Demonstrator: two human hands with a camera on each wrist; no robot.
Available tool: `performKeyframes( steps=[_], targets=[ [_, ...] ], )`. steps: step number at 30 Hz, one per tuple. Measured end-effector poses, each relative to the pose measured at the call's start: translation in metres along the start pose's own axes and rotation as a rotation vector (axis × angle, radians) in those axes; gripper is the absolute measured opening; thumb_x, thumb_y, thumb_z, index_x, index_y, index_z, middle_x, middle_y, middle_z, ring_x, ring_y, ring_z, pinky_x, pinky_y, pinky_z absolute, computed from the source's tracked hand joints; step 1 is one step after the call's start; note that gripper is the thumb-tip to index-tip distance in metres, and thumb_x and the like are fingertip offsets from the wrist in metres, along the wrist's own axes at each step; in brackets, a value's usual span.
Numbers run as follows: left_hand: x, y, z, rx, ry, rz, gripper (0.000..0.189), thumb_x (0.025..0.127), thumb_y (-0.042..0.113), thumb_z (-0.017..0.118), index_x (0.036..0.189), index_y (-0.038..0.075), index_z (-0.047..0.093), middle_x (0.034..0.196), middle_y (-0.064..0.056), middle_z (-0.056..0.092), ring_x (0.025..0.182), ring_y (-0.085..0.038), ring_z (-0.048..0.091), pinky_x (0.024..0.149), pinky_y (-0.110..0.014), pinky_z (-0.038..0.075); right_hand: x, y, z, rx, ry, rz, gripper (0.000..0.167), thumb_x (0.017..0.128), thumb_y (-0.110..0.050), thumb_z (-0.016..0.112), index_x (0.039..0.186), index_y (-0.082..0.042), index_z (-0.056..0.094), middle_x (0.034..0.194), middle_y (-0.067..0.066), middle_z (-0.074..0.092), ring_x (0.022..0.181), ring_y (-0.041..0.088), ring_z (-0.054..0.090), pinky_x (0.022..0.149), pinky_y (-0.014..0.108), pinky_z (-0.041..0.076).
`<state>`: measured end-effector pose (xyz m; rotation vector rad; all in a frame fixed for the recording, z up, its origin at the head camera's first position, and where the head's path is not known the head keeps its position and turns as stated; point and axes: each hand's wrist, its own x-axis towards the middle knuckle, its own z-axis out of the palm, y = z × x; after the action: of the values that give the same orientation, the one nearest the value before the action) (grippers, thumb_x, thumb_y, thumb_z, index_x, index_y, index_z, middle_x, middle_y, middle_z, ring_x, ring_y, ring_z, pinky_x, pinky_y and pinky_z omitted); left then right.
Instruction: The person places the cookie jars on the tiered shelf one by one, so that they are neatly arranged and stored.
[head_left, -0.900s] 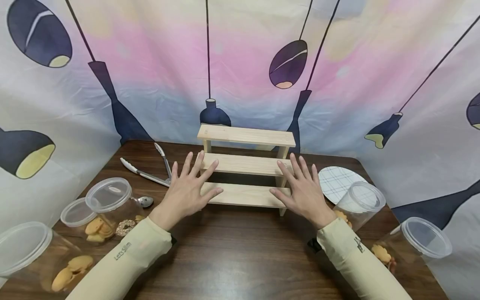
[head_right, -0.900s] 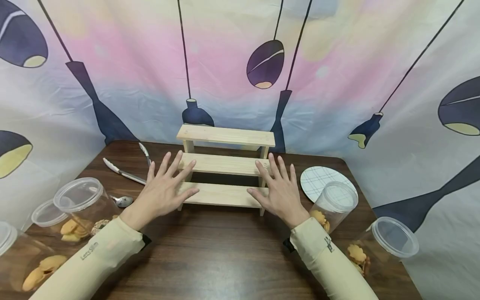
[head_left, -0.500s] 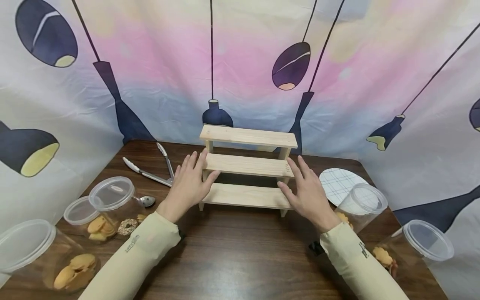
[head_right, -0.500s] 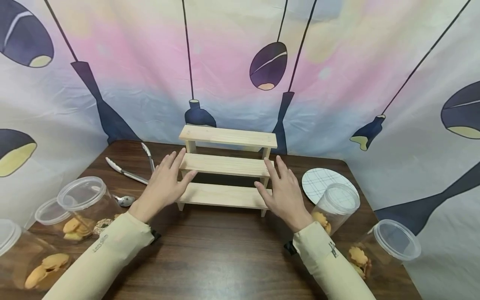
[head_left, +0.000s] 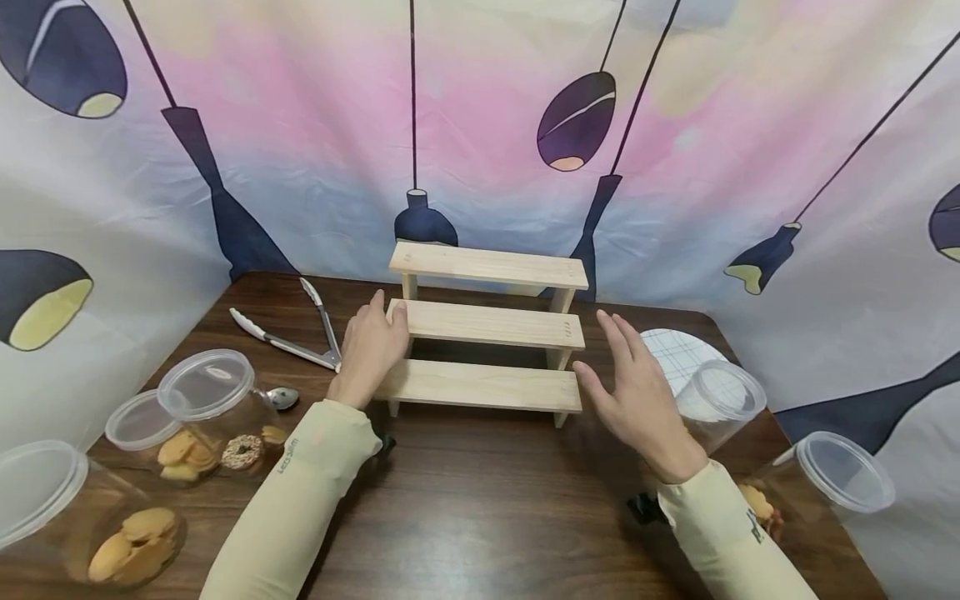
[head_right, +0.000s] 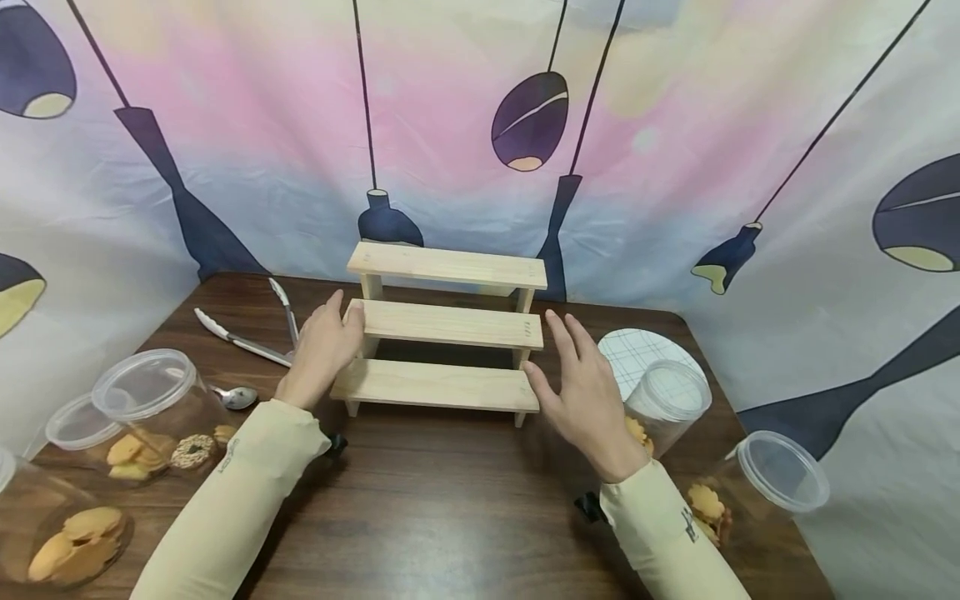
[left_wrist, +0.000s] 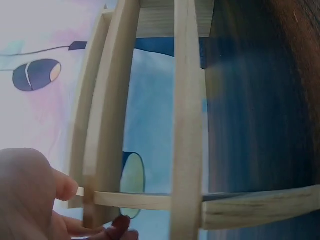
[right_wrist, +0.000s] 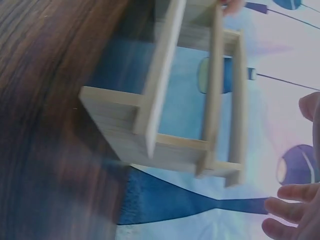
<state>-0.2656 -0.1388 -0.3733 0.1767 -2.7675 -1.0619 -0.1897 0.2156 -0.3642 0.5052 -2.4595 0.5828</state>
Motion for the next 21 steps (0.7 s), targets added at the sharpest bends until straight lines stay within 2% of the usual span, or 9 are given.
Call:
performKeyframes(
  steps=[4, 6, 10, 12, 14, 16, 18, 21],
  targets=[
    [0.006, -0.008, 0.001, -0.026, -0.035, -0.01, 0.064, 0.107, 0.041, 0.027, 0.158, 0.003, 0.021, 0.154, -0.029, 0.034, 0.14, -0.05, 0.032, 0.114, -0.059, 0.026, -0.002, -0.007, -0.016, 0.03, 0.038, -0.008, 0.077, 0.093, -0.026, 0.069, 0.158, -0.017, 0.029, 0.154, 0.017, 0.04, 0.138, 0.037, 0.041, 0.107, 0.057, 0.037],
    [0.007, -0.012, 0.001, -0.039, -0.047, 0.002, 0.063, 0.107, 0.041, 0.026, 0.159, 0.004, 0.021, 0.154, -0.028, 0.035, 0.139, -0.049, 0.033, 0.114, -0.06, 0.027, -0.002, -0.008, -0.025, 0.043, 0.084, -0.043, 0.075, 0.092, -0.024, 0.069, 0.157, -0.013, 0.032, 0.153, 0.017, 0.041, 0.138, 0.037, 0.041, 0.109, 0.056, 0.036],
    [0.008, -0.019, 0.002, -0.074, -0.056, 0.04, 0.062, 0.108, 0.04, 0.025, 0.159, 0.006, 0.022, 0.154, -0.026, 0.038, 0.138, -0.047, 0.038, 0.112, -0.06, 0.03, -0.001, -0.006, -0.045, 0.017, 0.194, -0.117, 0.07, 0.093, -0.03, 0.064, 0.152, -0.005, 0.038, 0.147, 0.023, 0.046, 0.133, 0.041, 0.045, 0.109, 0.056, 0.037],
    [0.008, -0.02, 0.004, -0.084, -0.06, 0.053, 0.061, 0.108, 0.041, 0.025, 0.159, 0.008, 0.022, 0.153, -0.025, 0.039, 0.137, -0.047, 0.04, 0.111, -0.06, 0.032, 0.001, -0.001, -0.056, -0.023, 0.232, -0.124, 0.071, 0.091, -0.034, 0.063, 0.151, -0.005, 0.039, 0.143, 0.026, 0.048, 0.129, 0.044, 0.048, 0.106, 0.058, 0.039],
    [0.009, -0.021, 0.005, -0.098, -0.063, 0.048, 0.061, 0.107, 0.041, 0.025, 0.159, 0.009, 0.022, 0.153, -0.025, 0.04, 0.136, -0.046, 0.041, 0.111, -0.06, 0.032, 0.0, 0.005, -0.068, -0.069, 0.235, -0.097, 0.073, 0.089, -0.033, 0.066, 0.152, -0.007, 0.039, 0.139, 0.029, 0.05, 0.124, 0.047, 0.05, 0.1, 0.062, 0.041],
    [0.009, -0.021, 0.006, -0.119, -0.07, 0.04, 0.061, 0.107, 0.042, 0.025, 0.159, 0.01, 0.023, 0.152, -0.025, 0.041, 0.136, -0.046, 0.042, 0.111, -0.06, 0.033, -0.001, 0.011, -0.08, -0.112, 0.203, -0.032, 0.076, 0.087, -0.03, 0.07, 0.153, -0.01, 0.038, 0.138, 0.03, 0.051, 0.121, 0.049, 0.051, 0.094, 0.066, 0.042],
    [0.01, -0.021, 0.006, -0.146, -0.083, 0.029, 0.061, 0.107, 0.043, 0.026, 0.159, 0.012, 0.023, 0.152, -0.024, 0.041, 0.137, -0.045, 0.041, 0.111, -0.06, 0.033, -0.005, 0.017, -0.09, -0.147, 0.14, 0.061, 0.078, 0.087, -0.029, 0.071, 0.155, -0.013, 0.035, 0.137, 0.031, 0.05, 0.119, 0.051, 0.051, 0.089, 0.068, 0.04],
    [0.012, -0.02, 0.006, -0.183, -0.111, 0.022, 0.063, 0.106, 0.047, 0.026, 0.16, 0.014, 0.022, 0.152, -0.024, 0.041, 0.139, -0.043, 0.04, 0.111, -0.06, 0.032, -0.011, 0.025, -0.102, -0.19, 0.024, 0.201, 0.081, 0.091, -0.036, 0.069, 0.159, -0.017, 0.028, 0.138, 0.032, 0.048, 0.119, 0.053, 0.048, 0.087, 0.07, 0.038]
  ],
)
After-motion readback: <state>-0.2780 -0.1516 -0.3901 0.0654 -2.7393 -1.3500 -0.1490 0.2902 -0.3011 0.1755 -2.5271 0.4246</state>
